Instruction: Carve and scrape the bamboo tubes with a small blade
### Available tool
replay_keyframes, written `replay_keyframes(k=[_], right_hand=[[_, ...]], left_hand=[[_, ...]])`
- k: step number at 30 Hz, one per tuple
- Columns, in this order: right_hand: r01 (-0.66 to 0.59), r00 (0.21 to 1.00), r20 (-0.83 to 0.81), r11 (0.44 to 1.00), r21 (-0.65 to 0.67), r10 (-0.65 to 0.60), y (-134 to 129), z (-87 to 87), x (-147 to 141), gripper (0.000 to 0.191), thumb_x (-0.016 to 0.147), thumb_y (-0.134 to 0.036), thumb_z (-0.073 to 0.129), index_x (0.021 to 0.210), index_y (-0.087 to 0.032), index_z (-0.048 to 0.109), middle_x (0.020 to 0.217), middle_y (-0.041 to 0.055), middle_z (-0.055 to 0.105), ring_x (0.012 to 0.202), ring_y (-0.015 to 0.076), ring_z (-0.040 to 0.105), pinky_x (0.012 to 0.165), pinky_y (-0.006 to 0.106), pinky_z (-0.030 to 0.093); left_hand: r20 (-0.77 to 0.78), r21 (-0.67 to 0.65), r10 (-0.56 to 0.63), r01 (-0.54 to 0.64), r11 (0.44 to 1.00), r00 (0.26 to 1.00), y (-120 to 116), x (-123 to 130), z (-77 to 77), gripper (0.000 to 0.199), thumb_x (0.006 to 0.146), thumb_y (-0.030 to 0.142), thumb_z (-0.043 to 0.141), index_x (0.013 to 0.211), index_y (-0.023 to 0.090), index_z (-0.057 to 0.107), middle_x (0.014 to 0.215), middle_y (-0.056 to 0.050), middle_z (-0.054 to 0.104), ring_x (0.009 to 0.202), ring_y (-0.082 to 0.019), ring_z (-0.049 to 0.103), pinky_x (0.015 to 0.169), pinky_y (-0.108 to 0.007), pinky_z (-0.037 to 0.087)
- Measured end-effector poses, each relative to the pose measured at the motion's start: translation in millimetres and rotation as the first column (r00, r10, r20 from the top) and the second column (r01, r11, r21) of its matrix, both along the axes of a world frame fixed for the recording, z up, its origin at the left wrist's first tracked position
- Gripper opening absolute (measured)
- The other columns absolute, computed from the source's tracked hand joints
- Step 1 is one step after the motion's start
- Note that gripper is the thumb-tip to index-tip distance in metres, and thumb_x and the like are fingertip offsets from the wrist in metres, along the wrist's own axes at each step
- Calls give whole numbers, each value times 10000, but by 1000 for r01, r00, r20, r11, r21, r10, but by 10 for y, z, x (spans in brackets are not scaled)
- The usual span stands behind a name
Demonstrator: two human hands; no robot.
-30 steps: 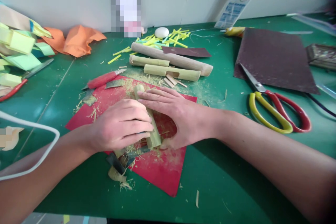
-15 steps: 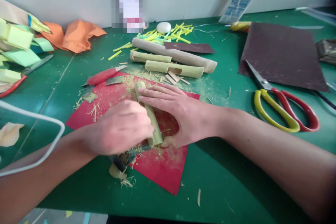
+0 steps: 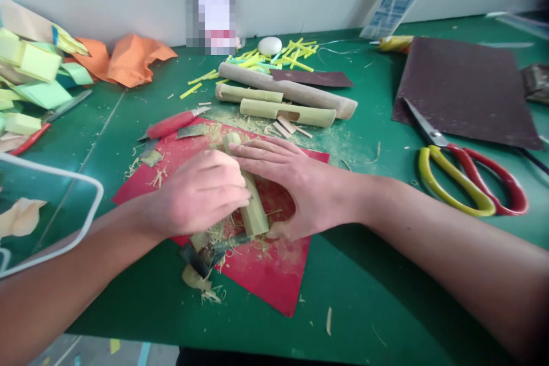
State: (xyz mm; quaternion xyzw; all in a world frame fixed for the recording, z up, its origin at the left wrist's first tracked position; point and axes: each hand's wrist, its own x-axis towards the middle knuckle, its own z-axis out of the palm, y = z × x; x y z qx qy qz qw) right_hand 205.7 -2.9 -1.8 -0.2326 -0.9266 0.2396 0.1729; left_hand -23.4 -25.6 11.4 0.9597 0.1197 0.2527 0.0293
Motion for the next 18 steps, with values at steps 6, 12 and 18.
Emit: replay_keyframes(k=[6,12,18], right_hand=[[-7,1000,15,1000,18,7,3,-5,3,1048,605,-474,767,1496,-189,294,1564,120,266,1443,315,199,1170,503,92],[-6,1000,16,1000,15,6,0,-1,-1,1039,605,-466,766,1493,-201,297,1562,119,271,1441,311,207,1167,509,82],[-9,1000,11,1000,-12,9,3,3,4,1050,597,-452,779,1496,-212,293,1561,113,277,1438,330,203,1167,518,71]], left_hand=[[-15,-43,8,-9,999,1000,-3,-13,-13,103,910,155,543,917,182,642,937,-38,704,972,-180,600,906,-344,504],[-9,-76,-20,19,997,1000,-31,0,10,111,899,137,530,887,172,634,924,-44,699,975,-191,591,889,-347,513],[17,-86,-25,27,996,1000,-67,42,10,155,915,138,487,861,185,625,849,-33,689,899,-174,608,865,-335,502]])
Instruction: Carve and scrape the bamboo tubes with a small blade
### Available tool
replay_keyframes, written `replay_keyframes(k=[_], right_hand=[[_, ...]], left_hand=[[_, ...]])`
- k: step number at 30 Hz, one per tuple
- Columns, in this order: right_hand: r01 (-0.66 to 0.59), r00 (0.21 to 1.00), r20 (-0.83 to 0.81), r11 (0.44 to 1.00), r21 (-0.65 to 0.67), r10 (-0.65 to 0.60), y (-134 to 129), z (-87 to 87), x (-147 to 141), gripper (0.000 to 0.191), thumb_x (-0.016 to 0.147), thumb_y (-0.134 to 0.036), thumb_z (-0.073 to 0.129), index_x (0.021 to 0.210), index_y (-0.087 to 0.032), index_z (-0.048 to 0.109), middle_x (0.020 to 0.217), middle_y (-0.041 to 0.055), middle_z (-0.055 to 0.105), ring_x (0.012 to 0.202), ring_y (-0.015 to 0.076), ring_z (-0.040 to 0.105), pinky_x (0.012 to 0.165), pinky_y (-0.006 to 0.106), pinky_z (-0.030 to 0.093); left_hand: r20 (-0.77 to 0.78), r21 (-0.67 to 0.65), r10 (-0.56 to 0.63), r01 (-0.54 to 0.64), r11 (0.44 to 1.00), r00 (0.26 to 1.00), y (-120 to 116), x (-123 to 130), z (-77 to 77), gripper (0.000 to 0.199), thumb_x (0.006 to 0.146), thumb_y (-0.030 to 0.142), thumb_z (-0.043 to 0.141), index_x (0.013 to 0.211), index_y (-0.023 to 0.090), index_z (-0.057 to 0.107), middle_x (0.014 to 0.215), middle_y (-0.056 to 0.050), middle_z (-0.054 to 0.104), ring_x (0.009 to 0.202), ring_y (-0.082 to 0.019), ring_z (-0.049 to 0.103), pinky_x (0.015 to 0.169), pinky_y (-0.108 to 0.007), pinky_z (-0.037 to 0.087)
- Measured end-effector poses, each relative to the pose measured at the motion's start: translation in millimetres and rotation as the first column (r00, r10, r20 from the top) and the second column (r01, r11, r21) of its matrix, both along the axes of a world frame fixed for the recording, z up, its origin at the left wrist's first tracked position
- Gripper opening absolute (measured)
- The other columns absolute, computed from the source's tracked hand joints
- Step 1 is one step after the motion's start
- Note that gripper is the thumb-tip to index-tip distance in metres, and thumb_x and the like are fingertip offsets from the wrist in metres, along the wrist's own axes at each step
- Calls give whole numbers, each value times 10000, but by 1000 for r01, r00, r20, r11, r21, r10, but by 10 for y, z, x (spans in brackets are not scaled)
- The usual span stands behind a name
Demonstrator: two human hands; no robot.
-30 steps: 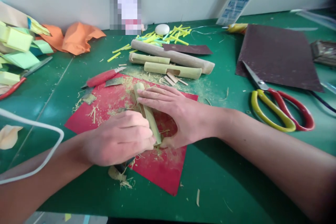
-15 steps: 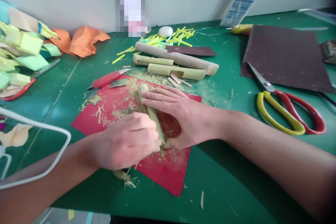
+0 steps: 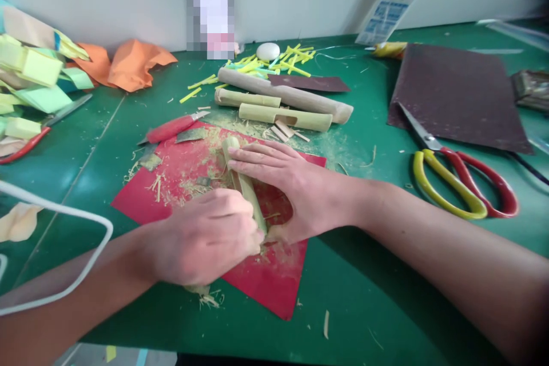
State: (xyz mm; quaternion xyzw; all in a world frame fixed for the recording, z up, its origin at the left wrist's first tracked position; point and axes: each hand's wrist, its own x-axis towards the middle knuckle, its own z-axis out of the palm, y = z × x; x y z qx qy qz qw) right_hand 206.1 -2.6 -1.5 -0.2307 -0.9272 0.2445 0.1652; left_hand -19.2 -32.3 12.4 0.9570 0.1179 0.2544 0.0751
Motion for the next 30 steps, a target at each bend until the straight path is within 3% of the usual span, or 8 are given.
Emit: replay_keyframes(k=[4,7,17,27,30], right_hand=[[3,1000,-5,1000,21,-3,-1,-3,2,1049,600,-484,768,1494,-202,297,1561,120,273,1437,324,210,1168,512,77],[-1,1000,-2,1000,18,1,1,-3,-1,1047,594,-475,776,1490,-198,309,1559,120,280,1436,324,211,1169,506,80],[-2,1000,-21,1000,11,2,1,-6,1,1041,598,-456,772,1493,-215,298,1559,109,282,1438,323,205,1165,518,70],[0,1000,-6,1000,19,0,5,-7,-1,1053,589,-481,774,1490,-205,305,1563,112,272,1441,313,202,1170,499,66],[-1,1000,-9,1000,19,1,5,-13,0,1058,588,-481,774,1491,-199,300,1564,114,268,1441,312,199,1169,495,69]], left_hand=[[6,42,52,-52,998,999,-6,6,-15,108,893,139,531,870,178,629,871,-42,694,927,-195,590,868,-366,491],[7,11,10,-10,1000,1000,-12,9,-19,146,898,128,503,821,173,620,861,-47,691,909,-188,594,862,-356,493],[15,18,83,-83,996,996,-29,34,-20,97,870,114,552,834,174,620,867,-35,686,908,-189,581,848,-369,494],[-10,-11,49,-49,999,999,-50,34,-14,131,878,125,526,801,186,614,852,-30,680,907,-187,589,860,-380,489],[5,-7,90,-90,996,996,-48,35,-14,100,872,123,544,827,178,615,861,-34,682,907,-186,583,860,-378,483]])
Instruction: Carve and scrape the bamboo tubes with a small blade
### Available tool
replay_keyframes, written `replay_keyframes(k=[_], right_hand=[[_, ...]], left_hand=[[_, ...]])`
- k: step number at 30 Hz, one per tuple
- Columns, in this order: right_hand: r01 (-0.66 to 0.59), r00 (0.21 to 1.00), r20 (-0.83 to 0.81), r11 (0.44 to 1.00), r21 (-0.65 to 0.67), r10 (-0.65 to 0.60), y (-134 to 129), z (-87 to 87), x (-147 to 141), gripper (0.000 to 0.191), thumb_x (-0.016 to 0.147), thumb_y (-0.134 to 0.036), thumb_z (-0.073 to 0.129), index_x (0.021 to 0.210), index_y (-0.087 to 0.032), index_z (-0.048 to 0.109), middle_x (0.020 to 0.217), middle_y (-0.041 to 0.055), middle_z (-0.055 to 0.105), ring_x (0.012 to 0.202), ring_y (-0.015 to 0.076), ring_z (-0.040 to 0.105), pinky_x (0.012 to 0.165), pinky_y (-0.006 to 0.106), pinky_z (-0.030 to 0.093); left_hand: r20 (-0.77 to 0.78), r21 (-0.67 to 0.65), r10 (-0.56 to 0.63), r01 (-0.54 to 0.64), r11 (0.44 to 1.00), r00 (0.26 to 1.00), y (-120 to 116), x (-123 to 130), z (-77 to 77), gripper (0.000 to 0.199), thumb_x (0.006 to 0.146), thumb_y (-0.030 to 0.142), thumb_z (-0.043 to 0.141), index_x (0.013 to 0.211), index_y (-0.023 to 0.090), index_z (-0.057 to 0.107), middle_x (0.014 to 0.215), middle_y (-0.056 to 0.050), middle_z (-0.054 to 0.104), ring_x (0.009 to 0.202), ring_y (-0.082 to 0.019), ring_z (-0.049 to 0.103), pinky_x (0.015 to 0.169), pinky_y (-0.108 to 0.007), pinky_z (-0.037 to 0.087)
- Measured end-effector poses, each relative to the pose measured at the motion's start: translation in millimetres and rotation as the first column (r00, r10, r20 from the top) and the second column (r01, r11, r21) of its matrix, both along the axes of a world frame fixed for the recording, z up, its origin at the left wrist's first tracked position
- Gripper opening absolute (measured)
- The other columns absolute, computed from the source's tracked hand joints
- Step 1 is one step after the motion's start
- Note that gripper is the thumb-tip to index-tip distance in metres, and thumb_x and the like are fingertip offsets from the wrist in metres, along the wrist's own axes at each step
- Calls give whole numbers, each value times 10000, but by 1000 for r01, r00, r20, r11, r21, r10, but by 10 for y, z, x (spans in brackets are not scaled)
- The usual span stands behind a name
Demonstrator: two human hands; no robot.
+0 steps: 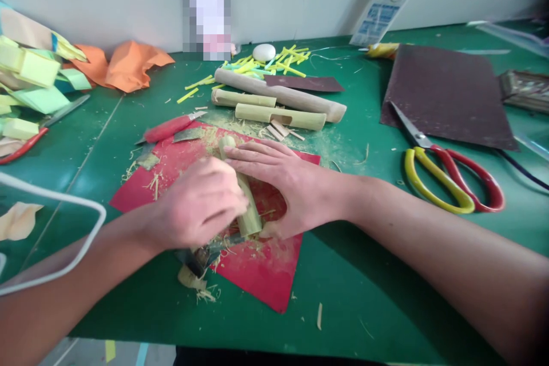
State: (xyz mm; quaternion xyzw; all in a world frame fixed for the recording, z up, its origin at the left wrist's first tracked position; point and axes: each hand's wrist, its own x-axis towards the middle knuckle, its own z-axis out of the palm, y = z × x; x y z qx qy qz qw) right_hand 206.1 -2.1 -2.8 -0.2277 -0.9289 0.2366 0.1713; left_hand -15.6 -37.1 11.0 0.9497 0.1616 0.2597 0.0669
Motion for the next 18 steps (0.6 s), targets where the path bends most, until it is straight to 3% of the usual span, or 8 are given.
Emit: replay_keyframes(k=[4,8,11,15,18], right_hand=[[1,1000,0,1000,-3,-1,-1,1,0,1052,589,-467,776,1490,-197,304,1562,114,273,1442,310,197,1171,493,57],[-6,1000,-9,1000,-1,6,-2,8,3,1056,592,-485,770,1495,-220,291,1562,112,275,1440,312,204,1167,504,67],[-1,1000,-3,1000,-8,1,-6,18,2,1051,594,-469,774,1495,-228,290,1561,110,278,1439,314,208,1165,509,65],[5,1000,9,1000,-6,-4,-10,22,-3,1060,587,-481,776,1493,-209,297,1560,119,276,1438,314,210,1166,502,68],[-3,1000,7,1000,10,3,-6,19,-4,1054,589,-488,769,1490,-203,303,1559,119,280,1439,307,212,1167,497,72]], left_hand=[[-38,3,-33,34,999,999,4,7,9,132,883,131,510,818,182,612,857,-35,682,889,-186,579,864,-383,479],[0,40,23,-23,999,1000,5,14,10,112,873,130,532,811,184,607,821,-32,672,880,-185,581,845,-372,484],[-13,44,-27,28,999,1000,2,13,4,137,871,127,516,791,191,607,802,-24,670,867,-179,592,850,-367,489],[-9,102,37,-36,994,999,4,3,0,115,872,137,530,829,191,622,802,-25,670,863,-181,593,847,-371,491],[-24,79,-15,17,997,1000,12,1,1,151,879,136,504,804,198,620,804,-17,674,868,-180,595,873,-378,492]])
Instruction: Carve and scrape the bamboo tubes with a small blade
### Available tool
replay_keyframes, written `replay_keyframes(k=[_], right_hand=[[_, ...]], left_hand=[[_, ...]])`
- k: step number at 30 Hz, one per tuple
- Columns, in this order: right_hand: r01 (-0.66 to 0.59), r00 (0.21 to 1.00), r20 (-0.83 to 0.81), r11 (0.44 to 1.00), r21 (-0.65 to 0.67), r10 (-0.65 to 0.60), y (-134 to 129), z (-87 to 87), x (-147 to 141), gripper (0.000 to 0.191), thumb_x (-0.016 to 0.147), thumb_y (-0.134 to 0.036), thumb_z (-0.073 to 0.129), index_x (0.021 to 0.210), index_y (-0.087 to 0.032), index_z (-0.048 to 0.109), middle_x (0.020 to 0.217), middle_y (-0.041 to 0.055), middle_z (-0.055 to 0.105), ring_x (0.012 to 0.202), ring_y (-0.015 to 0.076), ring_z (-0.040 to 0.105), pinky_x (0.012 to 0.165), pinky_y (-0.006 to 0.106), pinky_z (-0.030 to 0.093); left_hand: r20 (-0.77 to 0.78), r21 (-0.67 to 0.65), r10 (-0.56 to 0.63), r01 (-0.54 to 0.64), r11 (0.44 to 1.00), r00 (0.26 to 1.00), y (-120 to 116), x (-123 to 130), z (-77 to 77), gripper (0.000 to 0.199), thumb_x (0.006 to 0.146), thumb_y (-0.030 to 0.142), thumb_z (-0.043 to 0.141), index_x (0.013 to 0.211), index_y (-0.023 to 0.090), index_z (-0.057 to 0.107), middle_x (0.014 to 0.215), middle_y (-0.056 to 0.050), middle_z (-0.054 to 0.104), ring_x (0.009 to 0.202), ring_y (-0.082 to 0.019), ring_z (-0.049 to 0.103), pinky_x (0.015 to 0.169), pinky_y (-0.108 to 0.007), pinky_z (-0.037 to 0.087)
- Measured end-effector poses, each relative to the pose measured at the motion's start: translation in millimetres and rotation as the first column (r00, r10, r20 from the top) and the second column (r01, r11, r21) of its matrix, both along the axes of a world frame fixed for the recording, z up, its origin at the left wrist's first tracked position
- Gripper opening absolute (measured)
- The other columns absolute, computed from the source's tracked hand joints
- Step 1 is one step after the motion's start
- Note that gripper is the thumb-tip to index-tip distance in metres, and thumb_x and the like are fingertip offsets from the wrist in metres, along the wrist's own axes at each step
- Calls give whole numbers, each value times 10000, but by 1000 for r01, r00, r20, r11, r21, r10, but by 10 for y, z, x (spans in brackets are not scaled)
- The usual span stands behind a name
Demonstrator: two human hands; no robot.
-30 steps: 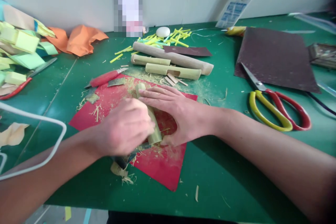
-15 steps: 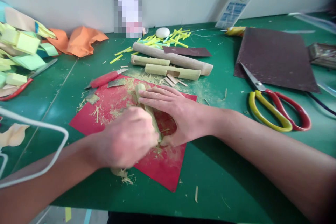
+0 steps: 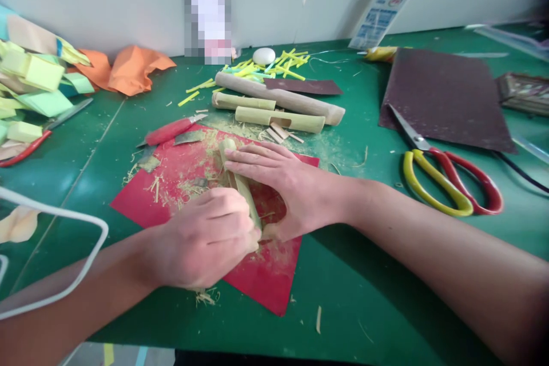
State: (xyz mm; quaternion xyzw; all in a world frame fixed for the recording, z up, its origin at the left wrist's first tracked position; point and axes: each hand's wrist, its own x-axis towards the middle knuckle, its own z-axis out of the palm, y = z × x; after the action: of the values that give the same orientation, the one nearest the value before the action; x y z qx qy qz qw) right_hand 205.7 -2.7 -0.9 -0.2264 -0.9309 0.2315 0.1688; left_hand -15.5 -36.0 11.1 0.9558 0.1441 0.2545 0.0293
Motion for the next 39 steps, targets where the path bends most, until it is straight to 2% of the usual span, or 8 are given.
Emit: replay_keyframes(k=[11,15,19,27,30,34,37,39], right_hand=[[7,1000,5,1000,-5,-7,-3,0,5,1054,588,-485,765,1492,-213,296,1562,117,271,1443,302,201,1166,497,64],[1,1000,1,1000,-8,-1,-1,-3,6,1050,587,-470,767,1490,-213,298,1561,116,275,1441,301,208,1165,494,62],[6,1000,-12,1000,-20,-6,-3,0,4,1048,587,-472,769,1489,-221,298,1558,118,283,1439,314,206,1161,509,51],[7,1000,-14,1000,-16,-8,-6,-10,8,1047,590,-476,763,1491,-216,297,1560,118,276,1440,311,208,1164,503,64],[7,1000,-10,1000,-12,-8,-9,-4,7,1048,586,-468,767,1488,-207,303,1556,122,285,1439,304,213,1166,495,65],[8,1000,-5,1000,-15,-8,-11,6,4,1036,586,-465,766,1484,-224,309,1557,119,283,1438,307,216,1162,511,57],[2,1000,-22,1000,-25,-2,-10,6,4,1044,587,-465,770,1488,-219,303,1554,122,290,1435,318,217,1163,511,51],[0,1000,-20,1000,-30,0,-9,5,4,1045,588,-466,770,1489,-218,300,1557,120,285,1436,320,214,1163,512,50]], left_hand=[[26,-2,46,-46,999,999,-4,10,13,108,871,143,534,848,201,622,829,-28,687,882,-192,595,885,-399,494],[18,-57,-47,48,997,999,-25,17,3,140,883,140,504,827,196,620,848,-32,694,901,-184,602,914,-386,493],[53,-41,36,-34,999,998,13,-6,-19,93,853,123,574,876,193,631,867,-29,698,920,-196,596,913,-411,497],[60,-18,52,-51,999,997,44,6,-3,96,854,125,561,857,188,633,839,-34,696,882,-195,606,889,-412,505],[34,-48,-7,9,999,999,48,10,-1,111,861,124,538,849,183,631,842,-38,696,890,-196,606,905,-417,501],[50,-16,74,-73,997,996,43,1,-4,97,858,136,552,834,200,621,842,-26,691,884,-198,600,897,-423,497],[24,-33,-17,17,999,1000,23,9,-5,125,872,136,518,810,195,610,836,-29,691,889,-191,602,922,-411,488],[25,-36,8,-7,999,1000,19,17,-5,117,868,126,529,824,189,617,839,-34,692,900,-192,598,926,-409,483]])
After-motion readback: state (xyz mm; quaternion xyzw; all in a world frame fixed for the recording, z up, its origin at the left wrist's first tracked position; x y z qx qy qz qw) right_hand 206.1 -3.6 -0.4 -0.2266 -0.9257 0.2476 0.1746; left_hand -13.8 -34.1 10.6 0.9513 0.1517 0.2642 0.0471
